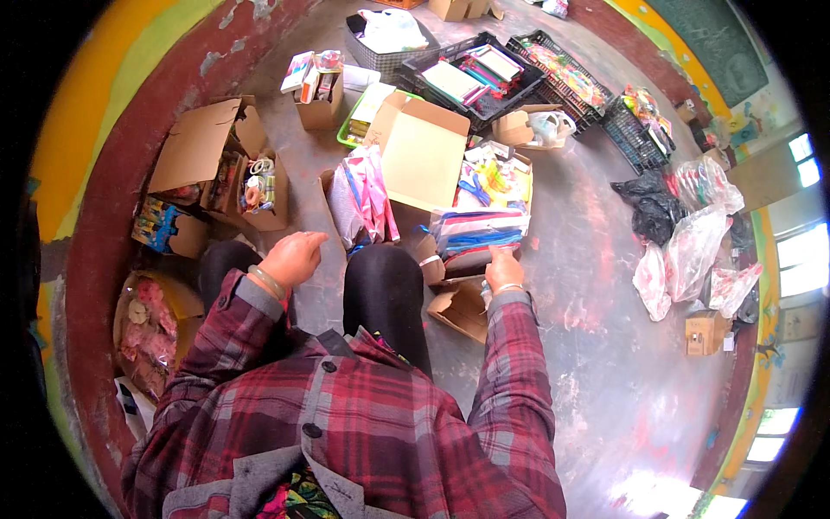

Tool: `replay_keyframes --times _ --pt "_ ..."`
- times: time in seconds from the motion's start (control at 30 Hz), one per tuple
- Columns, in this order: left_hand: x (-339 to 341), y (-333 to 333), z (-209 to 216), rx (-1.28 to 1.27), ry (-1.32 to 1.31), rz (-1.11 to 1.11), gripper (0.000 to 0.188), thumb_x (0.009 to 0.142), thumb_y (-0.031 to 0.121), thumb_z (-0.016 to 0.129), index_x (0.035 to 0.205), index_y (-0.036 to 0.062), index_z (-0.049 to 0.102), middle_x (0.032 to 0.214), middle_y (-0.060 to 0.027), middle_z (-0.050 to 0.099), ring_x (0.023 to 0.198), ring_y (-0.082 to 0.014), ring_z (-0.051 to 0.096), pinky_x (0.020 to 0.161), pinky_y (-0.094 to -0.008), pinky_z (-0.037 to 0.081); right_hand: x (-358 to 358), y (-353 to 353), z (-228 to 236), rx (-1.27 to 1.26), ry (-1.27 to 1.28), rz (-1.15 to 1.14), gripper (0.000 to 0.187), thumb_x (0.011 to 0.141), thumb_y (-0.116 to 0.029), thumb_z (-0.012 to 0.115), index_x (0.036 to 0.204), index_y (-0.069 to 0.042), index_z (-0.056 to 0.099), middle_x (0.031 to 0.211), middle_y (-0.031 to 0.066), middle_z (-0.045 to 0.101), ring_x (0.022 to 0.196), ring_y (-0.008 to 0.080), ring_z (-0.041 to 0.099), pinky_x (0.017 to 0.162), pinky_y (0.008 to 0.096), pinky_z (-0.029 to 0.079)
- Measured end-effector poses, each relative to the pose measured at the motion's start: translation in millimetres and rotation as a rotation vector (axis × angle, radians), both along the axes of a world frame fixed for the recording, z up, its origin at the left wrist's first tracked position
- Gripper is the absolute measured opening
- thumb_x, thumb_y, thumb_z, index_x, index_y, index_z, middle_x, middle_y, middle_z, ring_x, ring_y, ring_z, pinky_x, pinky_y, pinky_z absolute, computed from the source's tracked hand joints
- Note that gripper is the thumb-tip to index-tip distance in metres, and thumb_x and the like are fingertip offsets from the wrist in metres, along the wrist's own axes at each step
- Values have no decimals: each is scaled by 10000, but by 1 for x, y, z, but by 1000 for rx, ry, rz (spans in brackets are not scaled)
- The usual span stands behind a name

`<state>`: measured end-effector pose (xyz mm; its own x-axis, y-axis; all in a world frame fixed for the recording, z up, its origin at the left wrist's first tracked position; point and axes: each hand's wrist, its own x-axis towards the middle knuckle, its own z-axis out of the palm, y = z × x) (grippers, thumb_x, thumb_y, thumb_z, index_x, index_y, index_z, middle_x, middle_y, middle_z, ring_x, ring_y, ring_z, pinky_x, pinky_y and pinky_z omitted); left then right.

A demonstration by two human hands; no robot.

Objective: The person sits on the floor and repeatedly picks up small, colorful, insulated lunch boxes from a pile. They unfold each box, display the front and back designs to the camera, and place them into a cardboard box. The person handles the items one at a time, showing various patterns including flowers, hearts, and cartoon characters.

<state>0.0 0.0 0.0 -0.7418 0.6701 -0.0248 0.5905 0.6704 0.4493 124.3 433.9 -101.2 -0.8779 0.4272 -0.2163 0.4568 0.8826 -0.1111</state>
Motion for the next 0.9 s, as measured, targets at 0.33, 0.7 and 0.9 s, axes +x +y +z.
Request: replay_keyframes --times 0.33,0.7,0.9 --pt "4 3 -21 16 -7 -33 249 787 77 508 1019 35 587 900 -177 627 877 -355 588 778 -444 465 -10 -10 3 206 -152 63 310 813 -109 517 1108 -155 599 1114 186 523 898 389 616 777 459 502" --pt "0 8 -23 -7 -30 -66 233 771 76 518 990 45 593 851 -180 626 849 -359 595 753 -451 473 28 15 18 70 -11 121 235 769 -173 520 902 -147 712 873 163 655 870 349 623 757 451 487" --pt "2 11 -12 1 -4 -56 238 777 72 512 996 39 600 858 -193 626 852 -366 596 758 -455 474 79 26 138 10 246 160 251 755 -134 488 880 -59 692 919 181 653 897 346 619 784 425 480"
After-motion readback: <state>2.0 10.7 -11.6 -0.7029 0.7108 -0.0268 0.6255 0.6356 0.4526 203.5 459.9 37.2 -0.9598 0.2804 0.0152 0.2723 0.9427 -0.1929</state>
